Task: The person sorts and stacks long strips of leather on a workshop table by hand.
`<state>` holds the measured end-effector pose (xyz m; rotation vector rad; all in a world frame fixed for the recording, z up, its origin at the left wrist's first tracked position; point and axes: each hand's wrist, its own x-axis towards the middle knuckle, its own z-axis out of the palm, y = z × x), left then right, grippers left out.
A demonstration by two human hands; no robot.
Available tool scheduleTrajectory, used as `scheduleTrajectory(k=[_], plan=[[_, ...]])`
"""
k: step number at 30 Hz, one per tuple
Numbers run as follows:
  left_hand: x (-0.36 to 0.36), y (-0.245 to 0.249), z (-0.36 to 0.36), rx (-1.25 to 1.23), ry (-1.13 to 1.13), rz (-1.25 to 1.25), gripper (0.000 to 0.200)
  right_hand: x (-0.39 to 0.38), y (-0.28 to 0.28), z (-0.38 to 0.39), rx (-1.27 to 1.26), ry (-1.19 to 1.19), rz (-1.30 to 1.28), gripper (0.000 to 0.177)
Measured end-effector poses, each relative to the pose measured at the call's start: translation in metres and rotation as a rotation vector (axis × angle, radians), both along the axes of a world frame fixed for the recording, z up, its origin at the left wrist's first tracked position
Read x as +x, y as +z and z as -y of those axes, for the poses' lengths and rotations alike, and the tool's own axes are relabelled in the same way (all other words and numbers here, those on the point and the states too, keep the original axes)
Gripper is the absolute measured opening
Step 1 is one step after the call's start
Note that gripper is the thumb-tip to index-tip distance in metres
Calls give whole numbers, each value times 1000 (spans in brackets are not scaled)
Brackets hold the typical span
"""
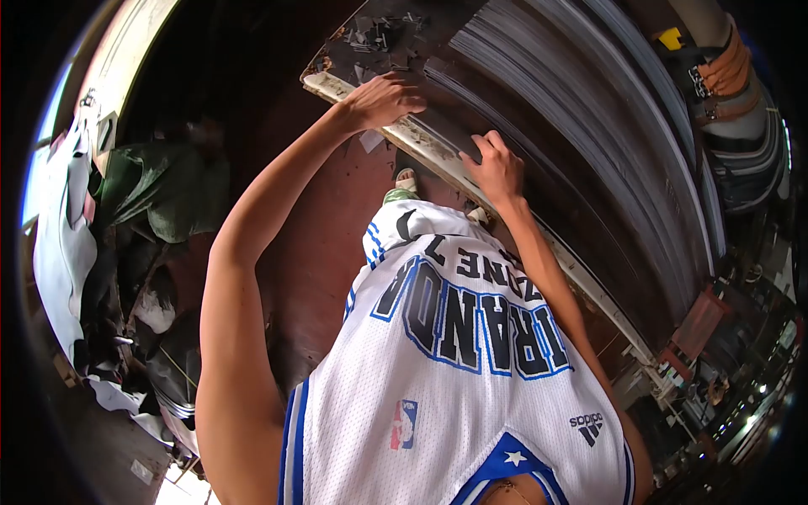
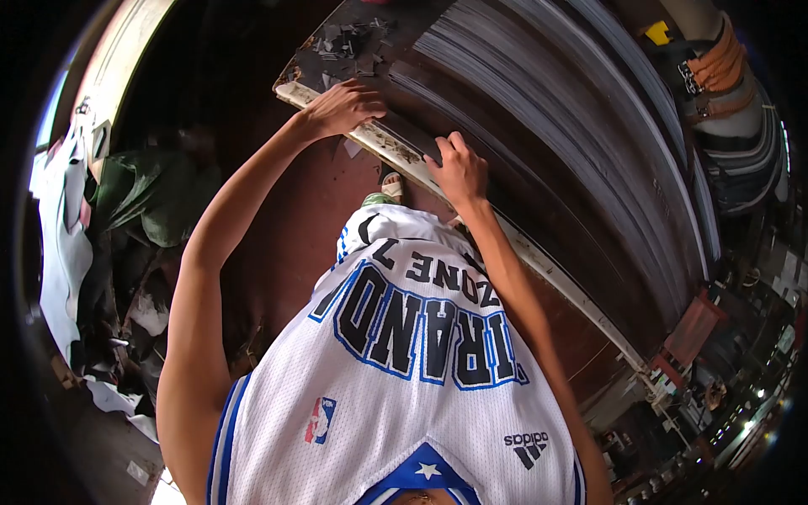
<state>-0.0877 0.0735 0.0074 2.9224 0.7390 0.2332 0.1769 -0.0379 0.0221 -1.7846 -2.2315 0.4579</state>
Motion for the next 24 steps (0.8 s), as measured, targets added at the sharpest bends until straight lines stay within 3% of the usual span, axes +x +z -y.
scheduleTrajectory(k=[9, 17, 24], plan=[[-9, -1, 0, -7, 19, 72, 15, 1, -4, 4, 19, 46, -2, 38], [-32, -4, -5, -88, 3, -12, 23, 35, -11, 33, 245, 145, 36, 57], [-54, 0, -4, -118, 44, 17, 22, 67, -17, 58, 253, 158, 121, 56]])
